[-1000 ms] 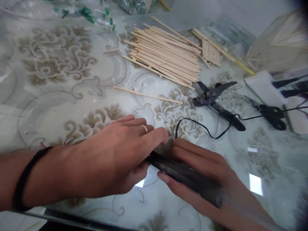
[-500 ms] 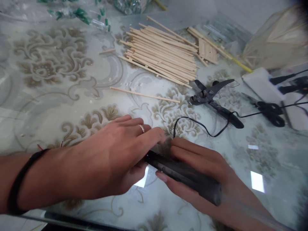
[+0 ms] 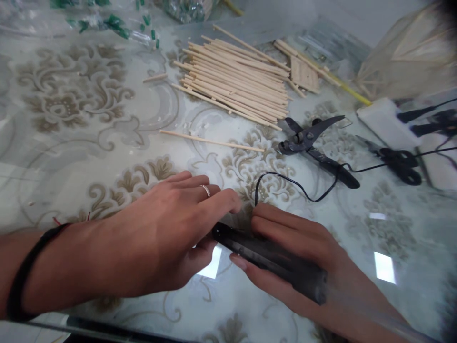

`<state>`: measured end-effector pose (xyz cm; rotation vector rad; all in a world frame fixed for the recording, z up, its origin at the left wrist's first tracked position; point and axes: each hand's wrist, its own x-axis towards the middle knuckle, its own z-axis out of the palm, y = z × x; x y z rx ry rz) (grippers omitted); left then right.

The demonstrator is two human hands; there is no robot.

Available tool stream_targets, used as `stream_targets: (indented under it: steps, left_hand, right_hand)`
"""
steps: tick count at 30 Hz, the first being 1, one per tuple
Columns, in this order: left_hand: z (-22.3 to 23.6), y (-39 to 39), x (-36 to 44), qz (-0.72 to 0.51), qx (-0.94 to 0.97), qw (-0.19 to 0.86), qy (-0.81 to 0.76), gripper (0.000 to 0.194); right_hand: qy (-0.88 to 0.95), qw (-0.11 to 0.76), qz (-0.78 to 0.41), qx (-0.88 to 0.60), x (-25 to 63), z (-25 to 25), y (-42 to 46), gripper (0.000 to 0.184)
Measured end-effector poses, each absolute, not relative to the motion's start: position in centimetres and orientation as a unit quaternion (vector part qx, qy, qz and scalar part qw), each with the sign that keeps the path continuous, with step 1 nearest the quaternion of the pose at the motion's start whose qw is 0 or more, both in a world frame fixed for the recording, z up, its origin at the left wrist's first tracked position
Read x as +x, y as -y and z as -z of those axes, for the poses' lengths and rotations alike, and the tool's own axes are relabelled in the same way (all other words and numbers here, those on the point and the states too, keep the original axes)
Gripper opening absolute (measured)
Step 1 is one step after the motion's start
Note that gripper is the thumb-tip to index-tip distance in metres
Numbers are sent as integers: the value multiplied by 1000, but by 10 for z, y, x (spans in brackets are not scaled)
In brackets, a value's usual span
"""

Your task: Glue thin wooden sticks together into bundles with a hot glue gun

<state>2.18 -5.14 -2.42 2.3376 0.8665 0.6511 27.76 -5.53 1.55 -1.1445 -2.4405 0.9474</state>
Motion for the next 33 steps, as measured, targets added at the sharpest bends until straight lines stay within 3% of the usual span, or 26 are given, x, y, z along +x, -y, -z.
stream_targets:
  steps: [25, 33]
  left_hand:
    - [20, 54, 21, -231, 874, 265, -335, 20]
    - [20, 54, 22, -230, 876, 257, -339, 19]
  right_hand:
    - [843, 134, -347, -389, 285, -20, 55, 24]
    - [845, 94, -359, -386, 297, -14, 59, 21]
